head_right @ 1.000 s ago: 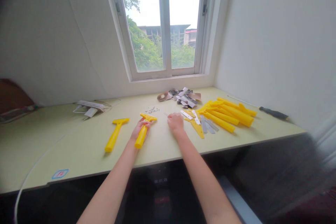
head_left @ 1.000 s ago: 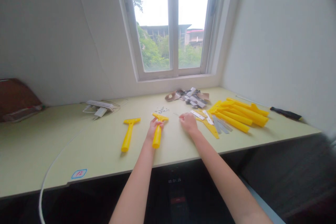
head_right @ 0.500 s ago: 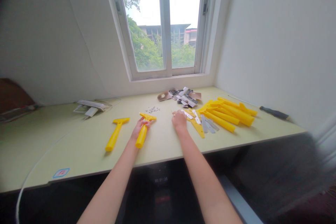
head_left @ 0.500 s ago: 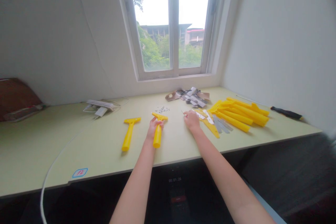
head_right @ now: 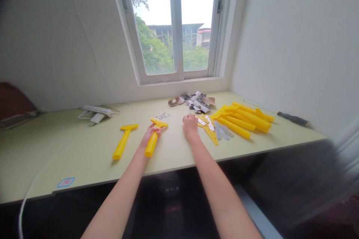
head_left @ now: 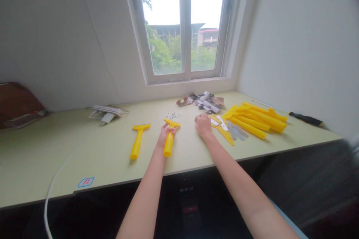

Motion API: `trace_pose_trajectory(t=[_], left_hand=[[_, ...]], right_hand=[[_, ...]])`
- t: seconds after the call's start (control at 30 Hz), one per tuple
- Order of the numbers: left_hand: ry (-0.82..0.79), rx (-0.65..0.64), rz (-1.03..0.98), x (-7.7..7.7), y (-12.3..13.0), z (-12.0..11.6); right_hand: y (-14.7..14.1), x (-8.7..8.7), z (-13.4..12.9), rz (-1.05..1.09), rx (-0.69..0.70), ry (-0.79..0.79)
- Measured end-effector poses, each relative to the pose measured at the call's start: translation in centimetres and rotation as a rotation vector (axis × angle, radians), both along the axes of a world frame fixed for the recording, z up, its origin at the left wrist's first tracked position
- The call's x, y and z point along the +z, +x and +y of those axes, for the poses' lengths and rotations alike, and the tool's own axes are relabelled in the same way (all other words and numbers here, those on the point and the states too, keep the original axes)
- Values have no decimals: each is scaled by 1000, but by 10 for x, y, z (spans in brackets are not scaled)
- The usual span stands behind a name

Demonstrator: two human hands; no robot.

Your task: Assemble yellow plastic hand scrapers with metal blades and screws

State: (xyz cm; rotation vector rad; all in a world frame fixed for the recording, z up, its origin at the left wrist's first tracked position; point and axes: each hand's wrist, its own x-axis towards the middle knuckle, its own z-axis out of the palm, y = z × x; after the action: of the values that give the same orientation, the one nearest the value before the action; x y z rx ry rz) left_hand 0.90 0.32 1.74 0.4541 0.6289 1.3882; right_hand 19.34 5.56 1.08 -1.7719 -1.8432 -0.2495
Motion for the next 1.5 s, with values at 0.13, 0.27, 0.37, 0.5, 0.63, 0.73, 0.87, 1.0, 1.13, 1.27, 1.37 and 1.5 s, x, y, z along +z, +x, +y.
trace_pose_trajectory(t=[0.13, 0.27, 0.37, 0.5, 0.63, 0.73, 0.87, 1.0, 1.13, 1.27, 1.37, 1.5], left_hand=[[5, -40, 38, -3, 0, 2], [18, -151, 70, -3, 2, 1], [32, -249, 128, 0, 4, -3], [80, -348, 197, 4, 7, -7], [130, -406, 241, 4, 7, -8], [146, -437, 277, 2, 7, -8], [189, -479, 325, -1, 7, -7], [197, -489, 359, -3, 7, -5], [209, -500, 366, -1, 6, -6], [218, -516, 352, 1, 6, -8], [218, -514, 338, 0, 6, -9], [202, -504, 320, -2, 5, -7]], right_hand=[[-12, 3, -7, 185, 231, 113], [-25, 6, -16, 570, 492, 108], [-29, 9, -21, 750, 615, 75], [-30, 10, -22, 876, 629, 72], [-32, 9, -23, 885, 673, 50], [-33, 9, -23, 812, 661, 98], [-32, 8, -19, 804, 604, 127], [-31, 5, -17, 954, 633, -15], [-31, 4, -17, 1079, 630, -104], [-30, 4, -18, 1063, 627, -100], [-30, 4, -19, 1043, 633, -78], [-31, 4, -20, 971, 606, -31]])
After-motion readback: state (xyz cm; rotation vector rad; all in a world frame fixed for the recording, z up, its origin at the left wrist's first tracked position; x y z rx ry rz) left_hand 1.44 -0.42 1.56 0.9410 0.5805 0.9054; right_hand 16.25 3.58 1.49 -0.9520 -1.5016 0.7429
